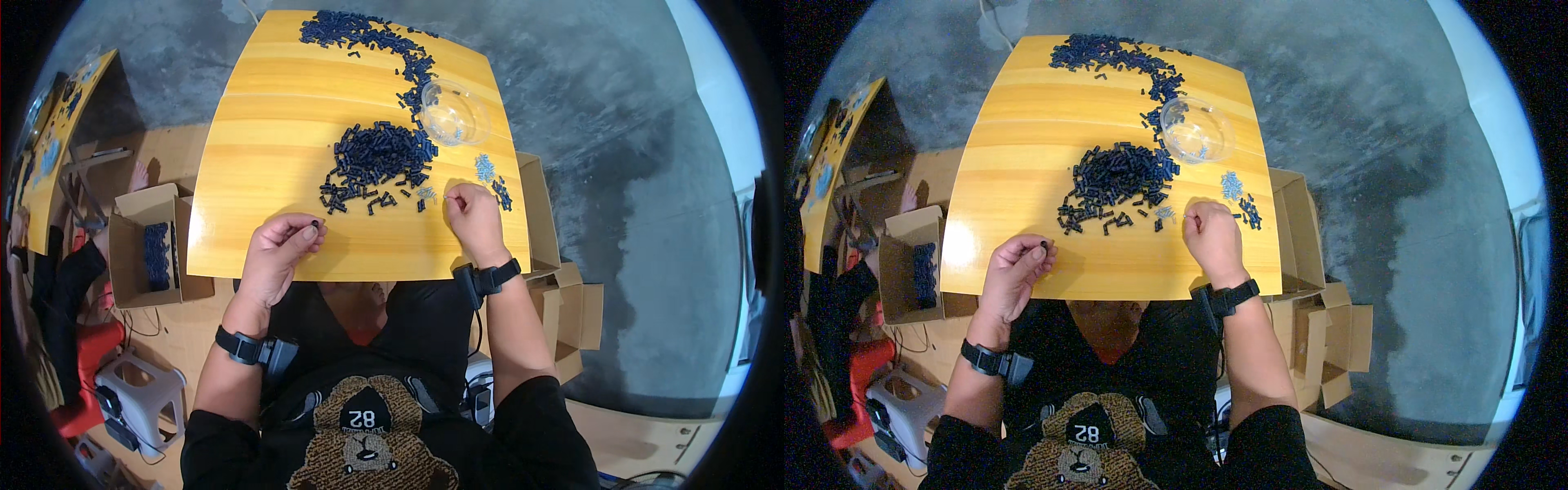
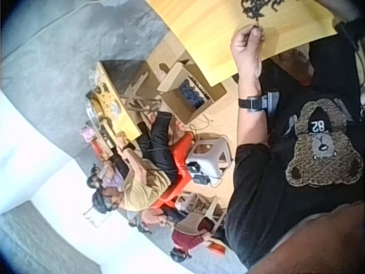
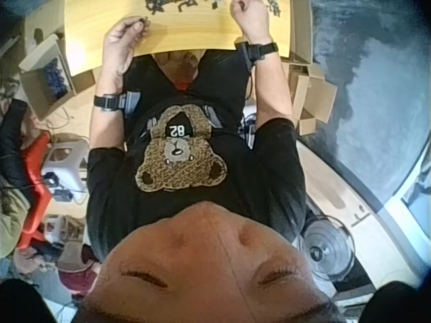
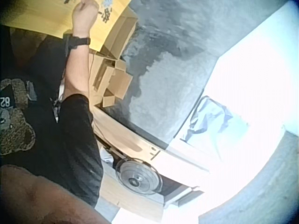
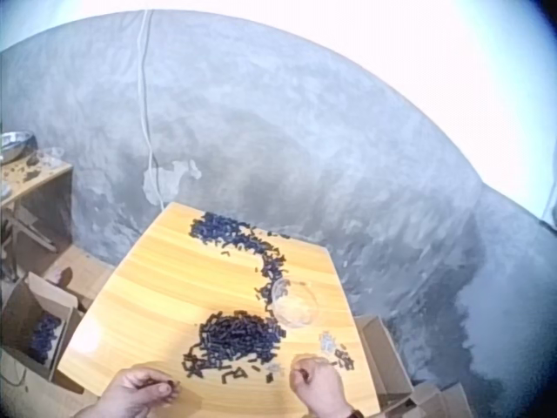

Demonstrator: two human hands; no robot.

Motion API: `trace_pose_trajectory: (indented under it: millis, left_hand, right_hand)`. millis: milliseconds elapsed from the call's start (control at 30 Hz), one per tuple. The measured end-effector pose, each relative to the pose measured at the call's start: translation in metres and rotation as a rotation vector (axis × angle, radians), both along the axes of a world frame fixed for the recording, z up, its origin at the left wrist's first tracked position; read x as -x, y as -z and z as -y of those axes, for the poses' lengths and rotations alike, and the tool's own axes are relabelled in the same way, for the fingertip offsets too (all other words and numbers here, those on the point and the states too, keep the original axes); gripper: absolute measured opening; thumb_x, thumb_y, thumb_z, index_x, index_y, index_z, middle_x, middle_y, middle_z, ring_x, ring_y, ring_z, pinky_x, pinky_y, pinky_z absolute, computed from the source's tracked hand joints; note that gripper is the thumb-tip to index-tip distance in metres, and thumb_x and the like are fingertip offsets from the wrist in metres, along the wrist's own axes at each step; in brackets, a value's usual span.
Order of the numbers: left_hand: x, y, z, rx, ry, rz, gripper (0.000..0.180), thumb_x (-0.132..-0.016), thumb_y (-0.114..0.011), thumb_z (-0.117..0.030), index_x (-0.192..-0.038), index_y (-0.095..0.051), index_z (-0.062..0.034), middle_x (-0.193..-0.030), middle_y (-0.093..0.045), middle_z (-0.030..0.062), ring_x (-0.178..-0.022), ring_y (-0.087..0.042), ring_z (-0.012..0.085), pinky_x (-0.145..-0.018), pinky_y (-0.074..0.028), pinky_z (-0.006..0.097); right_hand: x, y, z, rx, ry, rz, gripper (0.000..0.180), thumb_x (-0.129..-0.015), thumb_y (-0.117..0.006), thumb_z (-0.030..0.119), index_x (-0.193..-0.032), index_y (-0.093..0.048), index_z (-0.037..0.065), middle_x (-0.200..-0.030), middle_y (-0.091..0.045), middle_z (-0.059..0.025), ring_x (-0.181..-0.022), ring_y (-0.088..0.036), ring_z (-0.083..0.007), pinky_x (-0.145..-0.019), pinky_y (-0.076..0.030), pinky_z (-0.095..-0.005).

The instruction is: Assembling small blue plastic components into larger units.

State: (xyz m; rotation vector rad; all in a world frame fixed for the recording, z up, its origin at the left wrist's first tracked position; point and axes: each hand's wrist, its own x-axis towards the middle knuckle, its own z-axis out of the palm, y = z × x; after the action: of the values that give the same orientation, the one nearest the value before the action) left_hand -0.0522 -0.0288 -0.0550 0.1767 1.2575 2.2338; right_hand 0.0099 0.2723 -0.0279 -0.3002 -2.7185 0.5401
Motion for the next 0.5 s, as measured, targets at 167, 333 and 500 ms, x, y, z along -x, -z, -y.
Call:
trace_pose_trajectory:
  millis: [167,333,500]
  left_hand:
    - [0.000,0.000,0.000,0.007,0.000,0.002,0.013,-0.087,-0.058,-0.007,-0.099,-0.060,-0.0013,-0.091,-0.063,0.0074,-0.081,-0.058,0.0140,-0.074,-0.047,0.027]
    - [-0.001,0.002,0.000,-0.005,0.002,0.013,0.014,-0.087,-0.058,-0.008,-0.099,-0.060,-0.0014,-0.092,-0.063,0.0072,-0.081,-0.057,0.0140,-0.074,-0.047,0.027]
    - [0.001,0.003,0.002,-0.011,0.019,0.001,0.015,-0.086,-0.059,-0.008,-0.099,-0.060,-0.0016,-0.092,-0.063,0.0068,-0.082,-0.057,0.0135,-0.074,-0.047,0.026]
  right_hand:
    - [-0.001,0.001,0.002,0.044,-0.016,0.006,0.003,-0.072,-0.058,0.003,-0.069,-0.057,0.002,-0.069,-0.058,-0.0162,-0.072,-0.057,-0.0330,-0.065,-0.047,-0.0393]
    - [0.001,-0.005,0.003,0.022,-0.012,0.046,0.002,-0.071,-0.059,0.003,-0.070,-0.061,0.003,-0.067,-0.058,-0.0149,-0.071,-0.057,-0.0322,-0.066,-0.047,-0.0392]
    - [0.007,-0.010,0.005,-0.032,-0.068,-0.027,0.003,-0.070,-0.059,0.003,-0.071,-0.062,0.003,-0.066,-0.058,-0.0141,-0.070,-0.056,-0.0315,-0.066,-0.047,-0.0380]
